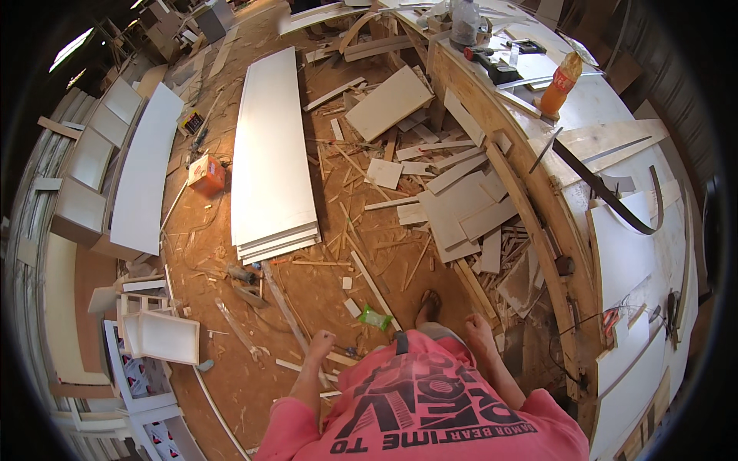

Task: The person applies a strip of laminate edging to a white wooden board, using a small block to press it down, cutting the excess with shears, and سپس sanding the edges.

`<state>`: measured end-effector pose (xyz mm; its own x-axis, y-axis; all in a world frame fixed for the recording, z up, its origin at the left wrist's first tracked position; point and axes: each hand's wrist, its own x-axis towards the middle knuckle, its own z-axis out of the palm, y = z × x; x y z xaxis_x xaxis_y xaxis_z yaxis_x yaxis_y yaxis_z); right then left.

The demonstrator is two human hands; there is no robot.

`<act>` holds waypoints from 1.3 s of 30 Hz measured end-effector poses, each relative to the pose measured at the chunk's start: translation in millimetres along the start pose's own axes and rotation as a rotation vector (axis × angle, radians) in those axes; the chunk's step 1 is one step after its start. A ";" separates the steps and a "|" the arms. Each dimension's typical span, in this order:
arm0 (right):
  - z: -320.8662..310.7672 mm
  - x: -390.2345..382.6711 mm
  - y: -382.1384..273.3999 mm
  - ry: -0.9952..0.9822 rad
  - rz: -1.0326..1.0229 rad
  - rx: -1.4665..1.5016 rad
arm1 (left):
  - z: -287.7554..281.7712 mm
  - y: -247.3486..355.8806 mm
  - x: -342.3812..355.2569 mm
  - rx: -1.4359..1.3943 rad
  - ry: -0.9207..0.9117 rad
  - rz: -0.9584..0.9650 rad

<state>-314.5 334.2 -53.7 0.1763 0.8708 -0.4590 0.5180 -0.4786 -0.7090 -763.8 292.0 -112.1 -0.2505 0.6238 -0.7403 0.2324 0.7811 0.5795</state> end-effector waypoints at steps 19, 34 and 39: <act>-46.0 234.4 -74.4 -0.161 -0.174 -0.009 | 61.2 137.7 79.1 -0.135 -0.019 0.028; 53.5 375.6 -126.5 -0.312 0.092 -0.099 | -80.1 212.4 274.5 -0.034 -0.109 0.074; 97.9 443.4 -308.4 -0.342 -0.068 -0.196 | -187.2 278.1 329.0 -0.282 0.110 0.135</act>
<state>-478.0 856.8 -90.9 -0.1360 0.7959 -0.5900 0.6745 -0.3617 -0.6435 -957.5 719.5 -130.8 -0.3390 0.7091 -0.6182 0.0052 0.6585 0.7525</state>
